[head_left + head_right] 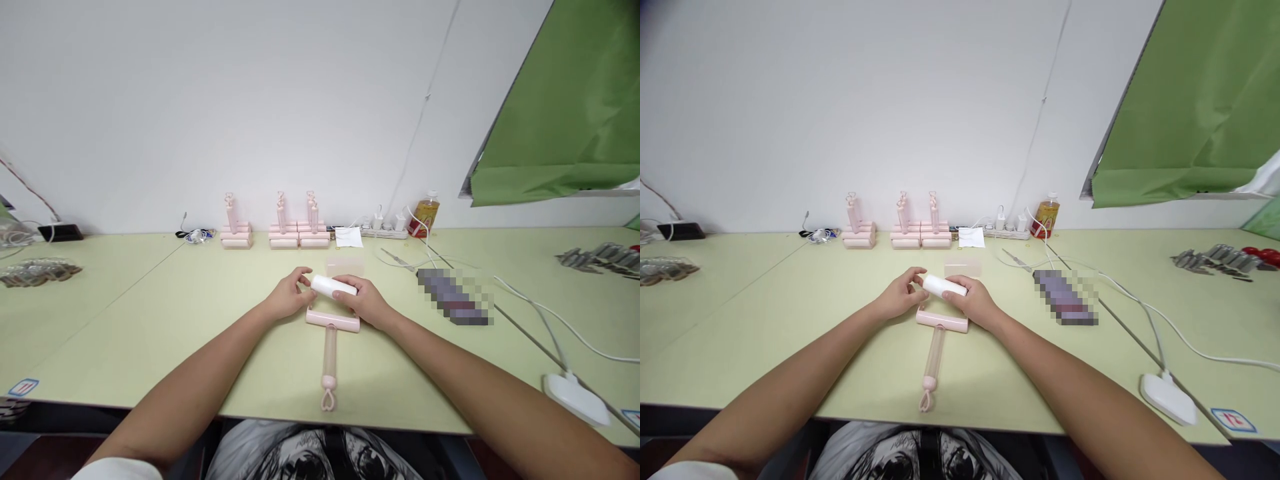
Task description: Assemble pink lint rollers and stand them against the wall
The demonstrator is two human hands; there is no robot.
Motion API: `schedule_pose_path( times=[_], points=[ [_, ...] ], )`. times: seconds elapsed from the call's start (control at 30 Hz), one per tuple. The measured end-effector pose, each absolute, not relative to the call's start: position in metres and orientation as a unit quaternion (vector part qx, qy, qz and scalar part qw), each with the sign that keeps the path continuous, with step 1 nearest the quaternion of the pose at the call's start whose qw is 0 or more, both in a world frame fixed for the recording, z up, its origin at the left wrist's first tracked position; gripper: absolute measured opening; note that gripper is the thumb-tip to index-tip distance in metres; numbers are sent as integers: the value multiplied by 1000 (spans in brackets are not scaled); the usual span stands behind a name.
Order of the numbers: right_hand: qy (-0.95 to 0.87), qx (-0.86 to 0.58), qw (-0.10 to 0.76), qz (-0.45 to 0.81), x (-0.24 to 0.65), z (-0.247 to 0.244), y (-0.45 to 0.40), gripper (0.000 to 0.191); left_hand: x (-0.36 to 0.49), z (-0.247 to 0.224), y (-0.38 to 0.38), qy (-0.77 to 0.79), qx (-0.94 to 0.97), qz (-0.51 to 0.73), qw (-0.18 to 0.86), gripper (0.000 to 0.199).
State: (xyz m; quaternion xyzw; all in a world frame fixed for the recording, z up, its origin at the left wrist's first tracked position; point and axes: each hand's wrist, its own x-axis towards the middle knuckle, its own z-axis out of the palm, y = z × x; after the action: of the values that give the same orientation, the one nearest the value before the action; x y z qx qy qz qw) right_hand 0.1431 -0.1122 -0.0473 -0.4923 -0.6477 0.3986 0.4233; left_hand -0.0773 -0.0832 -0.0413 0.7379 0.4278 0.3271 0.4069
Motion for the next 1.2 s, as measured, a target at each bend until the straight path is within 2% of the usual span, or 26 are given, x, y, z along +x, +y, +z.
schedule_pose_path(
  times=[0.07, 0.17, 0.27, 0.4, 0.6, 0.8, 1.03, 1.2],
  points=[
    [-662, -480, 426, 387, 145, -49, -110, 46, -78, -41, -82, 411, 737, 342, 414, 63],
    [-658, -473, 428, 401, 148, -51, -108, 48, -78, -44, -79, 381, 744, 348, 424, 57],
    [-606, -456, 451, 469, 149, -51, -106, 45, -78, -48, -75, 368, 737, 346, 449, 47],
    [-495, -396, 497, 593, 149, -48, -104, 37, -79, -49, -70, 391, 685, 344, 510, 45],
    [-446, -363, 462, 675, 153, -41, -106, 38, -81, -46, -67, 388, 639, 365, 555, 47],
    [-448, -363, 448, 684, 157, -40, -105, 42, -82, -46, -66, 369, 628, 374, 574, 52],
    [-467, -380, 447, 662, 156, -35, -107, 39, -82, -44, -67, 354, 636, 360, 583, 49],
    [-460, -379, 448, 666, 156, -37, -107, 47, -80, -47, -67, 366, 629, 383, 569, 47]
  ],
)
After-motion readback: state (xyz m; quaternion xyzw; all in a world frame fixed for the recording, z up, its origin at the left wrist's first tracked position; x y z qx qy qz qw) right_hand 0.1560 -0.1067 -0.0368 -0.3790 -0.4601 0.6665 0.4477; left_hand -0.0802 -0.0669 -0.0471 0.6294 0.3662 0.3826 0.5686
